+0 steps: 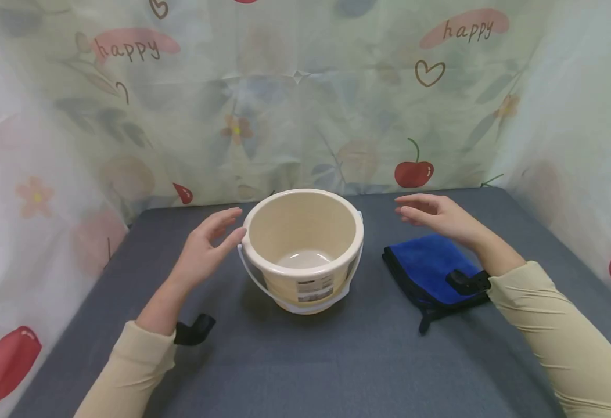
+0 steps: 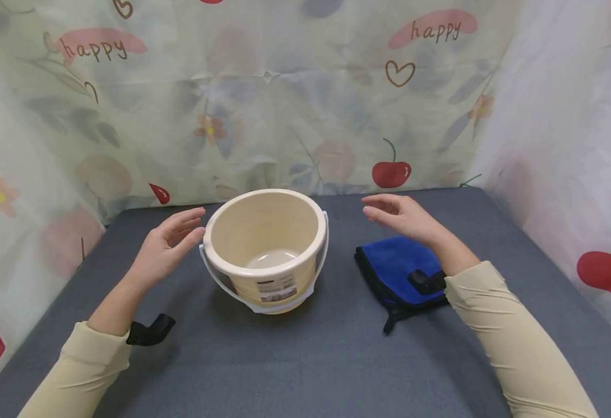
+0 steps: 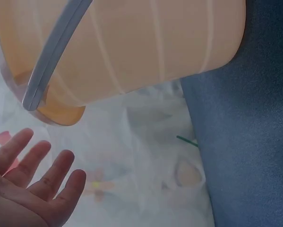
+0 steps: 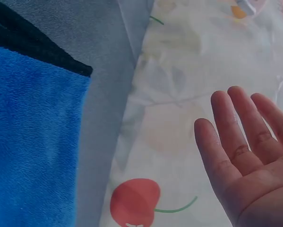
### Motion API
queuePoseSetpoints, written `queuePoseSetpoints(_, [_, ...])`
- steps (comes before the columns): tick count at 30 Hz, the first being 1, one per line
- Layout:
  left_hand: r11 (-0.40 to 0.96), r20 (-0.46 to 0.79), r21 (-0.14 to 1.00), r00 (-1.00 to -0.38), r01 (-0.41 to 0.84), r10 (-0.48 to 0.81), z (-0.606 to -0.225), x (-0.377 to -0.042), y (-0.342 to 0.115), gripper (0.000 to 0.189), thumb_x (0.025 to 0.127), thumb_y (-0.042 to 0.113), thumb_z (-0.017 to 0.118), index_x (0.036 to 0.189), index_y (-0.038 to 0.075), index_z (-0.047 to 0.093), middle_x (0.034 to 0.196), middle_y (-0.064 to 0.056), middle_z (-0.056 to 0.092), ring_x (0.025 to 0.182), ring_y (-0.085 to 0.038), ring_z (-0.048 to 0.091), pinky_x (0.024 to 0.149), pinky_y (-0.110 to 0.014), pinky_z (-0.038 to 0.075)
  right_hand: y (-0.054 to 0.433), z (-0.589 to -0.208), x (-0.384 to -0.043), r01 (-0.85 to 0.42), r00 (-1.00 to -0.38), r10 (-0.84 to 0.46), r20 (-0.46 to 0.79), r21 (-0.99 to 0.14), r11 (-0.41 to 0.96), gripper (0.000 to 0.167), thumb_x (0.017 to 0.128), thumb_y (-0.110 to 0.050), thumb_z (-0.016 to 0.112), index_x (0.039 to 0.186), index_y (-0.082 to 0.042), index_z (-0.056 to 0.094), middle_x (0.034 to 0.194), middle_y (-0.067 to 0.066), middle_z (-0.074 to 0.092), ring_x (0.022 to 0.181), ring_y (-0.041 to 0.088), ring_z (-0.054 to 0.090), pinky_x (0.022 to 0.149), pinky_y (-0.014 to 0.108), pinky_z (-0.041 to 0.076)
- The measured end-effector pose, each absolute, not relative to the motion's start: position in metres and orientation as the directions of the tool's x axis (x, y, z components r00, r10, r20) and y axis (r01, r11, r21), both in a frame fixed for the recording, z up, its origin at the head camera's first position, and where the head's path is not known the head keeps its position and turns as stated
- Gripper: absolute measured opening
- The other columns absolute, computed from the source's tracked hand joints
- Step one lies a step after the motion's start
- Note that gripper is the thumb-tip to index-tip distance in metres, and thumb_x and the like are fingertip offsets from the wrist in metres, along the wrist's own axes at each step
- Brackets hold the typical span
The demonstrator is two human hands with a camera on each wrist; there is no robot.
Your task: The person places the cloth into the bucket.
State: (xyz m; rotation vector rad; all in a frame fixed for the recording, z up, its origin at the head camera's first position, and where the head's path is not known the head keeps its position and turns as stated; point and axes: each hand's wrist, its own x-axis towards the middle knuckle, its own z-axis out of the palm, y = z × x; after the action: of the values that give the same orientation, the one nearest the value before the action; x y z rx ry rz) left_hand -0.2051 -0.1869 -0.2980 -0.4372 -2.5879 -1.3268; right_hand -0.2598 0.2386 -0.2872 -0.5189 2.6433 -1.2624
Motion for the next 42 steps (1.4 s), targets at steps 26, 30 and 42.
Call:
queuePoseSetpoints(26, [0.505,0.292,0.792,-0.939,0.344,0.182,-0.311,-0.209,-0.183,0.045,0.09,0.023,0.062,0.131,0.008,0.053,0.141,-0.01,0.048,0.122,-0.03,0.054,0.107,-0.049,0.039,0.239,-0.311,-0.27,-0.177,-0.912,-0.394,-0.11,-0.763,0.622,0.052,0.092,-0.041,0.054,0.133,-0.009,0.049,0.129,0.019,0.057,0.111,0.028,0.061,0.097,0.046,0.048])
queuePoseSetpoints(30, [0.503,0.287,0.796,-0.941,0.338,0.179,-0.311,-0.208,-0.183,0.045,0.09,0.023,0.062,0.131,0.008,0.053,0.141,-0.01,0.048,0.12,-0.03,0.055,0.106,-0.048,0.041,0.24,-0.318,-0.272,-0.165,-0.905,-0.405,-0.129,-0.771,0.615,0.052,0.092,-0.038,0.056,0.133,-0.006,0.049,0.13,0.022,0.055,0.113,0.033,0.058,0.095,0.045,0.05])
queuePoseSetpoints(42, [0.498,0.268,0.805,-0.947,0.322,0.178,-0.311,-0.208,-0.183,0.046,0.091,0.023,0.061,0.133,0.009,0.052,0.142,-0.01,0.046,0.12,-0.032,0.055,0.102,-0.047,0.044,0.246,-0.335,-0.277,-0.115,-0.896,-0.394,-0.206,-0.748,0.654,0.06,0.09,-0.035,0.061,0.135,0.001,0.044,0.123,0.023,0.058,0.104,0.025,0.062,0.088,0.038,0.055])
